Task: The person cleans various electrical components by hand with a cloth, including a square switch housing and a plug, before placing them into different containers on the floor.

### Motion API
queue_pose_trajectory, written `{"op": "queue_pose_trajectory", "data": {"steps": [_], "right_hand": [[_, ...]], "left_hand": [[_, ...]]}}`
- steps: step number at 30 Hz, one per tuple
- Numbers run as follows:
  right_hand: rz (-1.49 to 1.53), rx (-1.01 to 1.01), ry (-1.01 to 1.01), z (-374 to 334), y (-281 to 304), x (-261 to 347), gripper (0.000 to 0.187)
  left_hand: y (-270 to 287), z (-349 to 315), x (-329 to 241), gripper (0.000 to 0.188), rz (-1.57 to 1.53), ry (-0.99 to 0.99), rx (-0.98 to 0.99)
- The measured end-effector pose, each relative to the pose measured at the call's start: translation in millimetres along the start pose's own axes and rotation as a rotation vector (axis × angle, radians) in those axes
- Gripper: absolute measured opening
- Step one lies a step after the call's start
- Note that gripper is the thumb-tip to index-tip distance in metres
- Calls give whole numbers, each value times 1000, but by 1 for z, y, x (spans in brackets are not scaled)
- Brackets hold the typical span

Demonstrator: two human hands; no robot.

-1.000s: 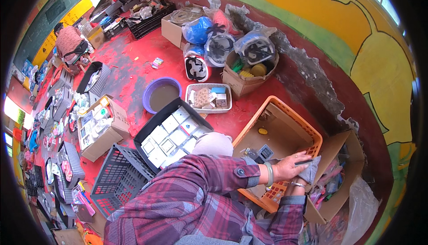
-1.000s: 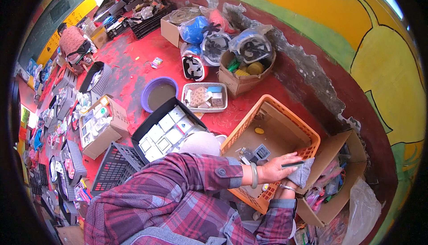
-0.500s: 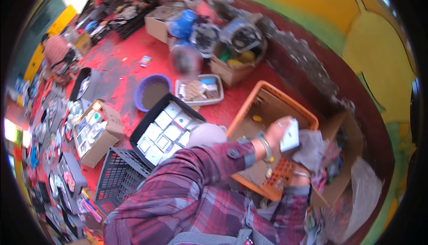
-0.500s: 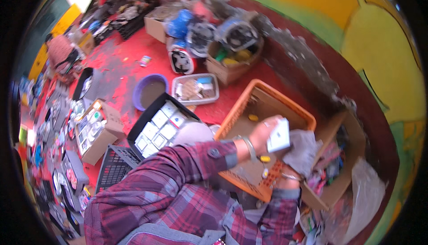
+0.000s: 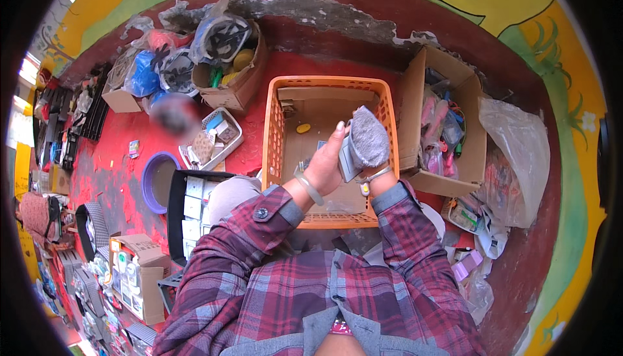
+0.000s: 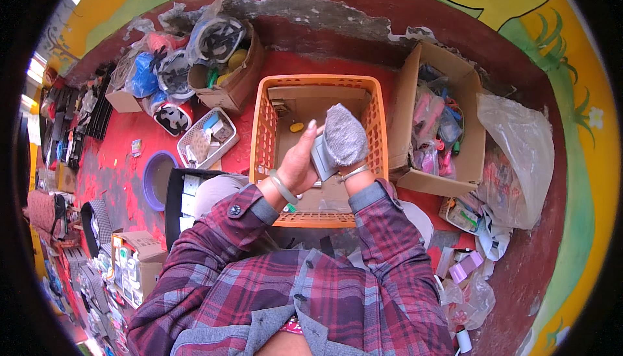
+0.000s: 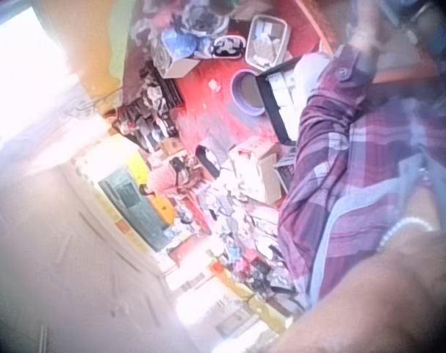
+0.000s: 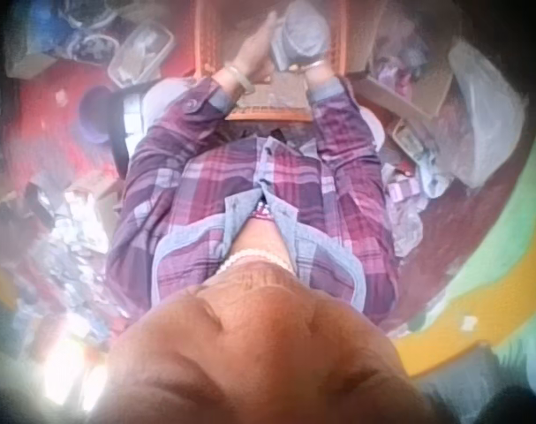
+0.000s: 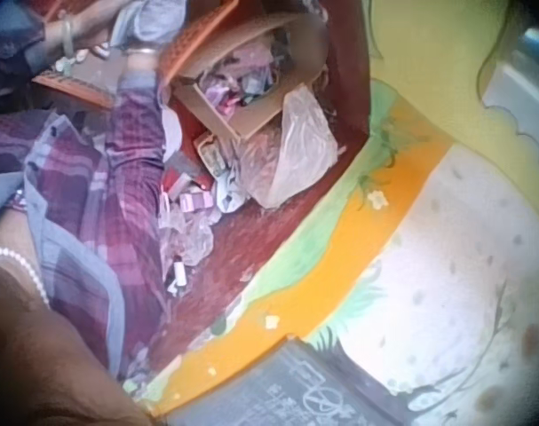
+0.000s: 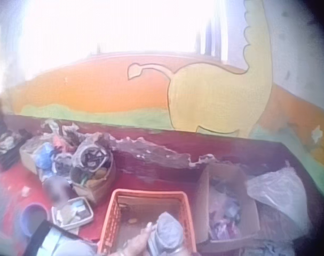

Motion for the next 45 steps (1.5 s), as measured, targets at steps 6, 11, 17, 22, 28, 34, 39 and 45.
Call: {"op": "queue_pose_trajectory", "data": {"steps": [6,11,17,22,28,34,39,45], "right_hand": [[115,79,-975,0,35,-103,26],[1757,-220,-909,-10,23,-110,36],[-33,-58,-84,20,48,8,41],[-80,181,-74,-2,4,49,59],[54,15,-125,1,10,39,53],[275,-54,-490,5,34,-46,43],[488,-386,-748,-15,93,-129,39],[1329,-463,-679,-5,98,-95,38]], "left_hand": [[5,0,-51,75,-238,-55,-72],[10,-3,-81,81,-239,-180,-150],[40,10,-51,51,-319,-237,-277],[26,11,-12,44,-425,-52,87],[29,14,-23,48,-285,-113,-62],[14,5,-27,47,-217,-27,-37],[21,0,-54,64,-215,-109,-178],[34,3,-59,51,-312,-165,-227]]}}
Point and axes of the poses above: each hand's wrist, its own z-axis towards the middle knuckle, its own y-axis out of the back of the hand, x = y × z, the point moved 10 cm from there along z, towards the middle knuckle
